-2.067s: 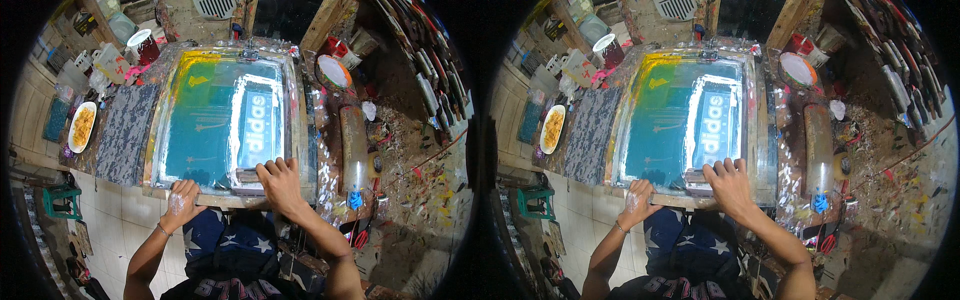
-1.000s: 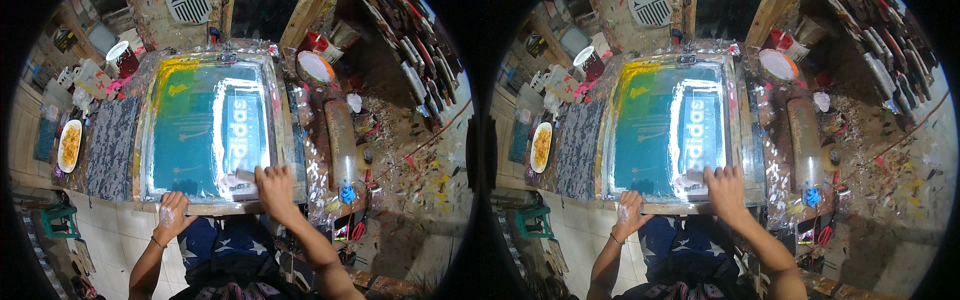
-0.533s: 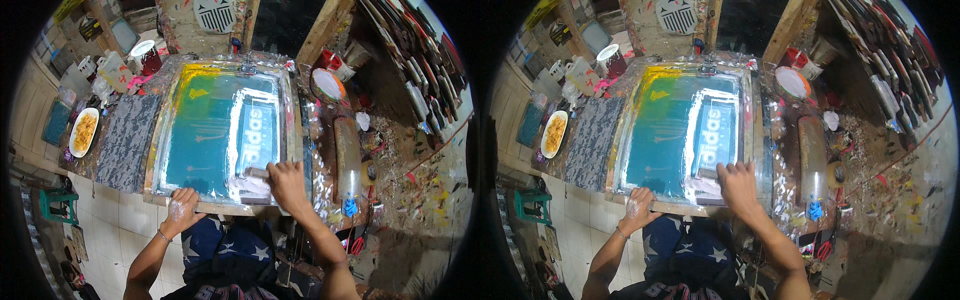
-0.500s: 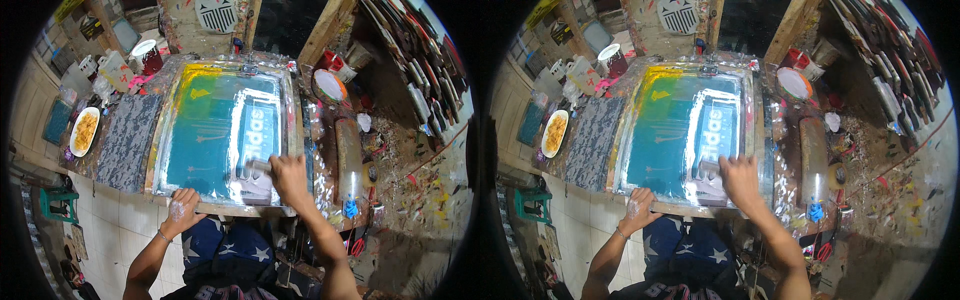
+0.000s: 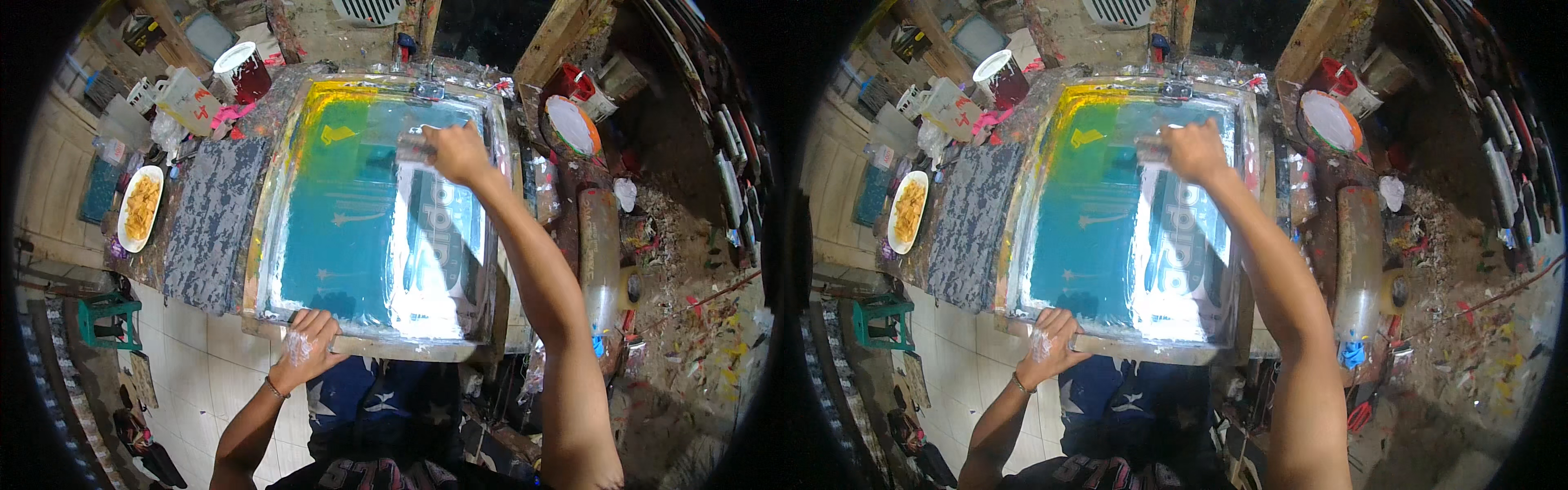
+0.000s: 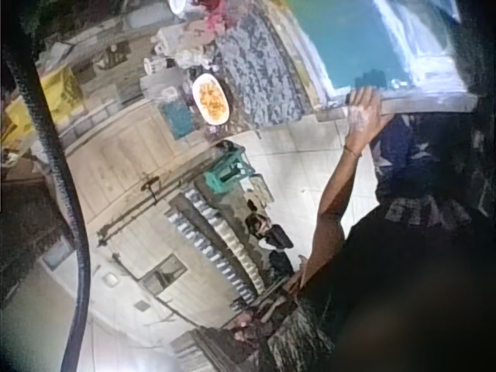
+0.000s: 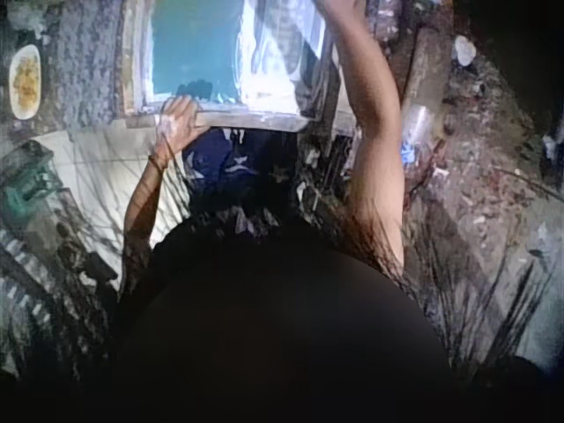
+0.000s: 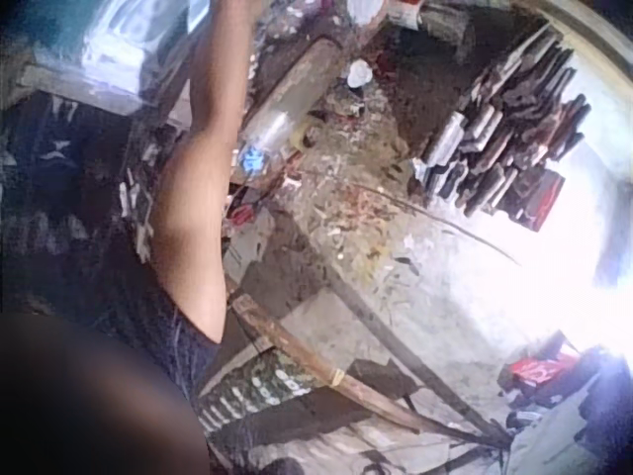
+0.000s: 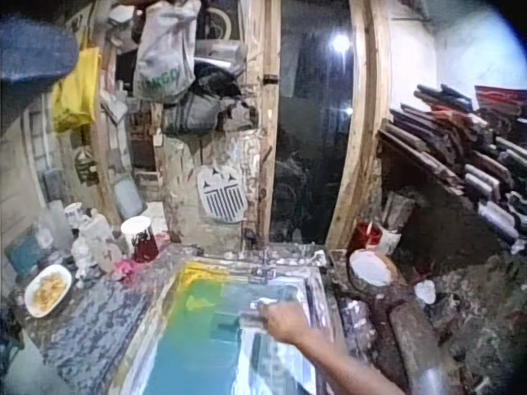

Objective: The person performs screen printing by repeatedly applying white ink with a squeegee onto a screen and pulling it through to print the Adidas logo onto fabric. The printed fabric is removed and placed aside after each pass.

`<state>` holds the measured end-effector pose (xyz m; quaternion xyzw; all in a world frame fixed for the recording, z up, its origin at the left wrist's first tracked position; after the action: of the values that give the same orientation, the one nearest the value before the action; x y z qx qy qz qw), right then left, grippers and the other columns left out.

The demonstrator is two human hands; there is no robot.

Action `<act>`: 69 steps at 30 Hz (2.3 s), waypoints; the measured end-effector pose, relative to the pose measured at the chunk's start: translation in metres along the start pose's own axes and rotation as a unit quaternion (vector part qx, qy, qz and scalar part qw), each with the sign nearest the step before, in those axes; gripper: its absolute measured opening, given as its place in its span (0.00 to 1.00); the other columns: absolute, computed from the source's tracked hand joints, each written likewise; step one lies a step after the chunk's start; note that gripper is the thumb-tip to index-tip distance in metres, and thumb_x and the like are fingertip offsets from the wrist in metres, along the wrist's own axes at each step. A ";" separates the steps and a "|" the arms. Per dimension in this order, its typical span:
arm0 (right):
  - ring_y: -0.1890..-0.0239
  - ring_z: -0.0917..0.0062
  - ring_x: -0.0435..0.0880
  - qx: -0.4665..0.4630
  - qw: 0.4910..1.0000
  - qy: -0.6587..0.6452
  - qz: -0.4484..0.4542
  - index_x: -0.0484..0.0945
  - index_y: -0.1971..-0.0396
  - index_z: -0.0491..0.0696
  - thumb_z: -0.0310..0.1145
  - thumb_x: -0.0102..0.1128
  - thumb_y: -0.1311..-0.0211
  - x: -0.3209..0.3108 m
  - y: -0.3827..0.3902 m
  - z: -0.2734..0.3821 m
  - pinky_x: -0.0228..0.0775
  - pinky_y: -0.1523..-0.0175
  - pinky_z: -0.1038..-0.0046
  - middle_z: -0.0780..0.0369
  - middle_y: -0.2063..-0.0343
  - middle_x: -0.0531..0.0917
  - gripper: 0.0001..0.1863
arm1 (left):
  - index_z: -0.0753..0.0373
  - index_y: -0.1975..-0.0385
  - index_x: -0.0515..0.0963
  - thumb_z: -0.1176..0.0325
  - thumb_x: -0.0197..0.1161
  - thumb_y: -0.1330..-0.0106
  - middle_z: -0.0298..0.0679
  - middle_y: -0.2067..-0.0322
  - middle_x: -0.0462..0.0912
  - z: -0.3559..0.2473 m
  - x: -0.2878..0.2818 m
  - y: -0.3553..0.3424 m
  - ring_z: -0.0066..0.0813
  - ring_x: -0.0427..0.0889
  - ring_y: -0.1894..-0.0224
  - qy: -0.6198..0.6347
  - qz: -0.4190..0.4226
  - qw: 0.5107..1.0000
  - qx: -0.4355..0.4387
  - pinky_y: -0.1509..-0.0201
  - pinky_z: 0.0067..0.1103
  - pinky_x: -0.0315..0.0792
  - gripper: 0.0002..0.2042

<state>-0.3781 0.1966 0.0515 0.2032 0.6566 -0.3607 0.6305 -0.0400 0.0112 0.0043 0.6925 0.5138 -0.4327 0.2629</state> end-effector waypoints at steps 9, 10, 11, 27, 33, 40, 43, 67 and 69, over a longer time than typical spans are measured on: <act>0.68 0.64 0.85 -0.160 0.983 -0.047 0.080 0.83 0.60 0.49 0.34 0.59 0.41 -0.029 0.130 0.107 0.63 0.53 0.61 0.57 0.75 0.86 0.11 | 0.63 0.67 0.74 0.64 0.82 0.59 0.44 0.66 0.73 -0.006 -0.003 -0.001 0.46 0.74 0.59 -0.011 -0.049 0.999 0.010 0.52 0.35 0.66 0.24; 0.67 0.64 0.85 -0.167 0.980 -0.063 0.083 0.83 0.60 0.49 0.34 0.58 0.41 -0.033 0.141 0.113 0.63 0.53 0.61 0.58 0.74 0.86 0.11 | 0.63 0.67 0.74 0.64 0.82 0.59 0.44 0.66 0.73 -0.006 -0.003 0.000 0.46 0.74 0.59 -0.014 -0.053 0.998 0.008 0.52 0.35 0.66 0.24; 0.65 0.65 0.85 -0.171 0.977 -0.075 0.106 0.83 0.60 0.50 0.33 0.58 0.40 -0.035 0.153 0.117 0.63 0.53 0.62 0.58 0.73 0.86 0.11 | 0.63 0.67 0.74 0.64 0.82 0.59 0.44 0.66 0.73 -0.007 -0.003 0.001 0.46 0.74 0.59 -0.009 -0.051 0.999 0.003 0.52 0.35 0.66 0.24; 0.62 0.69 0.80 -0.083 0.996 -0.013 0.012 0.78 0.62 0.50 0.28 0.59 0.43 -0.061 0.216 0.125 0.64 0.54 0.61 0.63 0.71 0.82 0.09 | 0.63 0.66 0.74 0.62 0.82 0.60 0.45 0.64 0.73 -0.003 0.001 0.002 0.47 0.75 0.57 -0.020 -0.033 0.999 -0.008 0.51 0.36 0.67 0.25; 0.61 0.67 0.82 -0.059 0.996 -0.054 0.047 0.79 0.60 0.50 0.29 0.60 0.41 -0.060 0.177 0.100 0.64 0.53 0.60 0.61 0.71 0.84 0.09 | 0.64 0.65 0.74 0.62 0.83 0.62 0.46 0.63 0.75 -0.002 0.000 0.002 0.48 0.77 0.56 -0.019 -0.026 0.999 0.006 0.48 0.36 0.69 0.27; 0.63 0.58 0.87 -0.026 0.998 0.049 -0.039 0.82 0.56 0.49 0.29 0.62 0.42 -0.013 0.008 0.003 0.66 0.49 0.53 0.55 0.76 0.85 0.13 | 0.61 0.68 0.74 0.63 0.84 0.64 0.43 0.66 0.73 0.000 0.001 0.001 0.46 0.76 0.59 -0.014 -0.029 0.999 0.013 0.51 0.36 0.68 0.26; 0.62 0.58 0.88 0.001 0.999 0.033 -0.010 0.83 0.56 0.51 0.30 0.61 0.42 0.002 -0.015 -0.010 0.68 0.50 0.52 0.54 0.76 0.85 0.13 | 0.60 0.70 0.74 0.63 0.85 0.65 0.42 0.68 0.72 0.000 0.001 0.001 0.45 0.75 0.60 -0.010 -0.035 0.999 0.009 0.53 0.35 0.67 0.25; 0.64 0.57 0.88 0.010 1.000 -0.005 0.017 0.84 0.57 0.50 0.30 0.59 0.43 -0.005 0.006 0.012 0.68 0.48 0.53 0.53 0.72 0.87 0.13 | 0.62 0.67 0.73 0.64 0.83 0.64 0.44 0.65 0.73 -0.003 -0.002 -0.001 0.46 0.76 0.58 -0.011 -0.021 1.000 0.008 0.51 0.36 0.69 0.26; 0.65 0.58 0.89 -0.029 0.999 -0.035 0.028 0.84 0.58 0.50 0.30 0.59 0.42 -0.006 0.030 0.030 0.69 0.48 0.54 0.54 0.73 0.87 0.13 | 0.62 0.67 0.73 0.65 0.83 0.63 0.44 0.65 0.73 -0.003 -0.002 -0.001 0.46 0.76 0.58 -0.010 -0.022 1.000 0.010 0.51 0.36 0.69 0.26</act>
<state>-0.3349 0.1955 0.0527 0.1905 0.6387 -0.3303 0.6683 -0.0401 0.0127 0.0077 0.6791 0.5220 -0.4508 0.2514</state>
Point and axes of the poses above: each hand's wrist, its own y-axis away from the middle knuckle, its own x-axis out of the palm, z = x × y, the point moved 5 cm from there along -y, towards the middle knuckle
